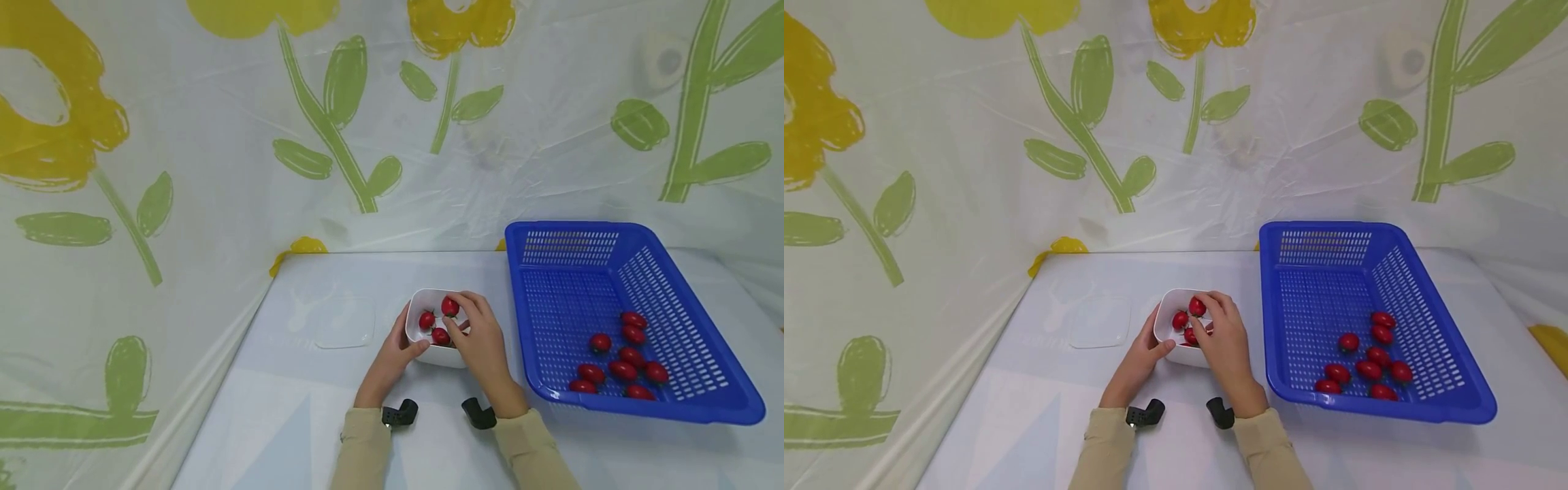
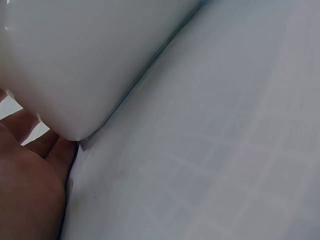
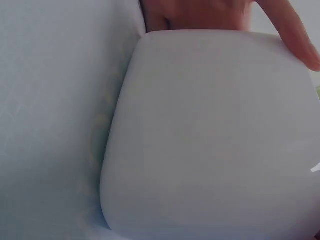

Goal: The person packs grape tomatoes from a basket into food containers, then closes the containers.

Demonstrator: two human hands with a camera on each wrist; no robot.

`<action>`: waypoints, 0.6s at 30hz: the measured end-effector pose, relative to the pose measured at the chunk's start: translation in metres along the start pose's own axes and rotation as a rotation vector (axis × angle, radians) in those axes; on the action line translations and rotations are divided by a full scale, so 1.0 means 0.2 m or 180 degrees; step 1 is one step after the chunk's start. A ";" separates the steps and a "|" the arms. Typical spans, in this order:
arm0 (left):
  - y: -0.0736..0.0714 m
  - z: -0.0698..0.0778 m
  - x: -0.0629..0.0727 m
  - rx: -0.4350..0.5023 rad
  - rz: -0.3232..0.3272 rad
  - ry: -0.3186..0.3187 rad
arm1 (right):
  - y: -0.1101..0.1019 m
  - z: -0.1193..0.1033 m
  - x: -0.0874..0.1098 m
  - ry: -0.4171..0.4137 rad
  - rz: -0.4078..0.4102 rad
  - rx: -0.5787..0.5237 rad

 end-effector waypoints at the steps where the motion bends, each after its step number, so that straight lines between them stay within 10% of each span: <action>1: 0.00 0.01 0.00 0.0008 -0.0005 -0.0006 | 0.00 0.00 0.00 -0.0007 0.0016 0.0002; 10: 0.02 0.13 0.05 0.0001 -0.0027 -0.0051 | 0.00 0.00 0.01 0.0038 0.0054 -0.0057; 18: 0.02 0.10 0.04 0.0016 -0.0025 -0.0063 | -0.01 0.01 0.01 0.0062 0.0063 -0.0133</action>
Point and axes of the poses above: each hand's wrist, its own x-axis away from the middle knuckle, its own y-axis out of the palm, z = x × y, the point moved 6 cm from there along -x, towards the middle knuckle, and after that the axes turned 3 degrees about x, right-handed, at the moved point
